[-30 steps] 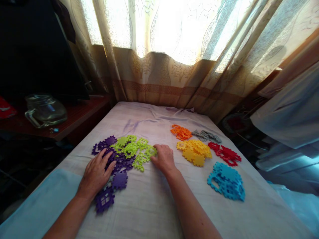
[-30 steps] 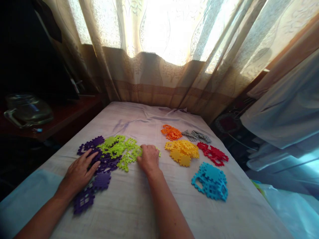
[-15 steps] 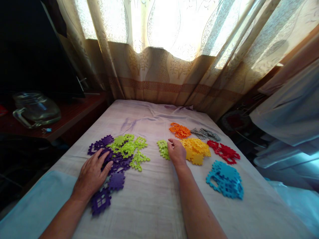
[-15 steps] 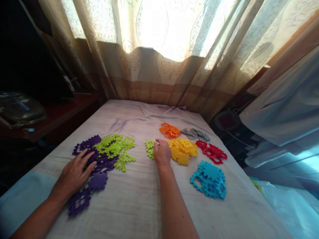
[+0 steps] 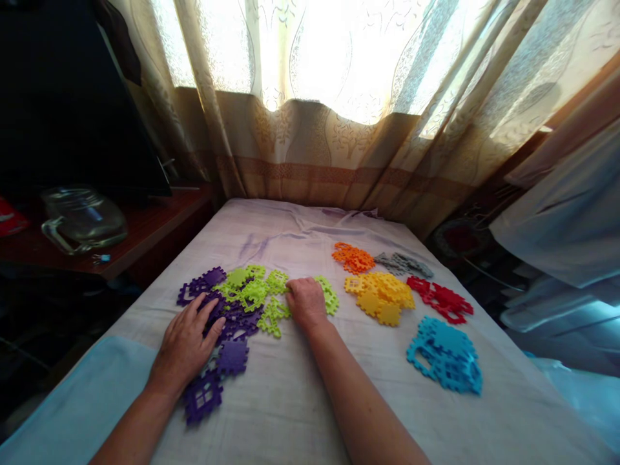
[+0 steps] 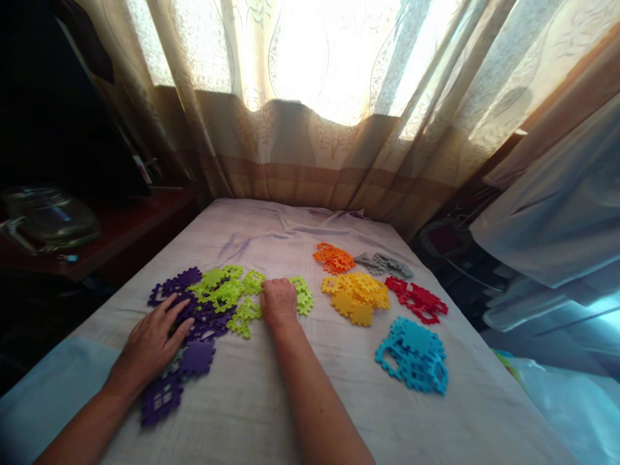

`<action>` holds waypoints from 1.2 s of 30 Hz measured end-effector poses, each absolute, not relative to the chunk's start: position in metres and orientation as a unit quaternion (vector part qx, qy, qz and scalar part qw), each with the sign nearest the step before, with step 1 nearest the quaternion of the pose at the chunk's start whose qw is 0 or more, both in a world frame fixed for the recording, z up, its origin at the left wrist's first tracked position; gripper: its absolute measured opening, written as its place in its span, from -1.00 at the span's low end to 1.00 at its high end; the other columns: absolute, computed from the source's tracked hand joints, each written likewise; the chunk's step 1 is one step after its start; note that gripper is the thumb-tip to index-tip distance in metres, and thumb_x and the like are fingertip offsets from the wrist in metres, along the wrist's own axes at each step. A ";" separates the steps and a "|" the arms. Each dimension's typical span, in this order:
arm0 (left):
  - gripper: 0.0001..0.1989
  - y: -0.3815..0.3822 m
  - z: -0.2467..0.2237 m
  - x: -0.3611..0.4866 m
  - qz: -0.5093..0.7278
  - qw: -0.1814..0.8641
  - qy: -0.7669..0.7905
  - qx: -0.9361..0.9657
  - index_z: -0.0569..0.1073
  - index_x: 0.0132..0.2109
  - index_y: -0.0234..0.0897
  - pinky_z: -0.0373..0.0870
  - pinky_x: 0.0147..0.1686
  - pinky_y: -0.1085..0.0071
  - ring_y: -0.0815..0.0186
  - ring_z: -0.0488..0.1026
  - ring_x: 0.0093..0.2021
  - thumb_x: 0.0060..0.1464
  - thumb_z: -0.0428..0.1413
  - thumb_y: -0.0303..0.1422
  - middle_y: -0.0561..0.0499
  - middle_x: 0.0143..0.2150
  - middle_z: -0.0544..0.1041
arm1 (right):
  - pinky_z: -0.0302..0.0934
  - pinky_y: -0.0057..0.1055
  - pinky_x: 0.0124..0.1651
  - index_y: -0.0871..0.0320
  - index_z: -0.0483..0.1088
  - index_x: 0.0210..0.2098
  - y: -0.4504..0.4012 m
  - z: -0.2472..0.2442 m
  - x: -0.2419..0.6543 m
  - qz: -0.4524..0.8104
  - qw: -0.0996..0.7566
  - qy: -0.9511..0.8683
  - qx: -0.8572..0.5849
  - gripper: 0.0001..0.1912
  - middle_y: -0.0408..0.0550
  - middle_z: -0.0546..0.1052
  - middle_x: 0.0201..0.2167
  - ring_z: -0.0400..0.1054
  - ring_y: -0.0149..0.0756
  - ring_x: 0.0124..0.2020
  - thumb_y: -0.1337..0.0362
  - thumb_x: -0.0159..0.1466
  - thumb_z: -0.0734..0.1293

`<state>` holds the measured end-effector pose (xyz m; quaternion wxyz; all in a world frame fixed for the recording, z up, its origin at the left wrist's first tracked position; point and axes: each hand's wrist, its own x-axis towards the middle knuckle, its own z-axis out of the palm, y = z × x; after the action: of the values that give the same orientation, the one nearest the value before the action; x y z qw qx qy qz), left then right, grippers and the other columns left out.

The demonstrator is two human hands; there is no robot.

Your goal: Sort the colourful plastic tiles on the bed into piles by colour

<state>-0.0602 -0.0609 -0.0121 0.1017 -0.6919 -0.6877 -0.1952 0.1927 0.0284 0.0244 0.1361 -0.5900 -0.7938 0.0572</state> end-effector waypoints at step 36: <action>-0.44 -0.060 -0.016 -0.063 -0.202 0.101 -0.687 -0.690 0.41 0.16 -0.29 0.27 0.16 0.07 0.04 0.34 0.20 0.23 -0.18 -0.05 -0.24 0.25 0.36 | 0.10 -0.28 -0.06 0.12 0.50 -0.18 0.035 0.023 0.175 0.004 0.112 -0.814 -0.569 -0.79 0.05 0.53 -0.09 0.29 -0.17 -0.03 0.27 0.35 0.22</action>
<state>-0.0631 -0.0598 -0.0159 0.1012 -0.6905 -0.6871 -0.2024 0.1749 0.0350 0.0227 0.1119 -0.5693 -0.8144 0.0039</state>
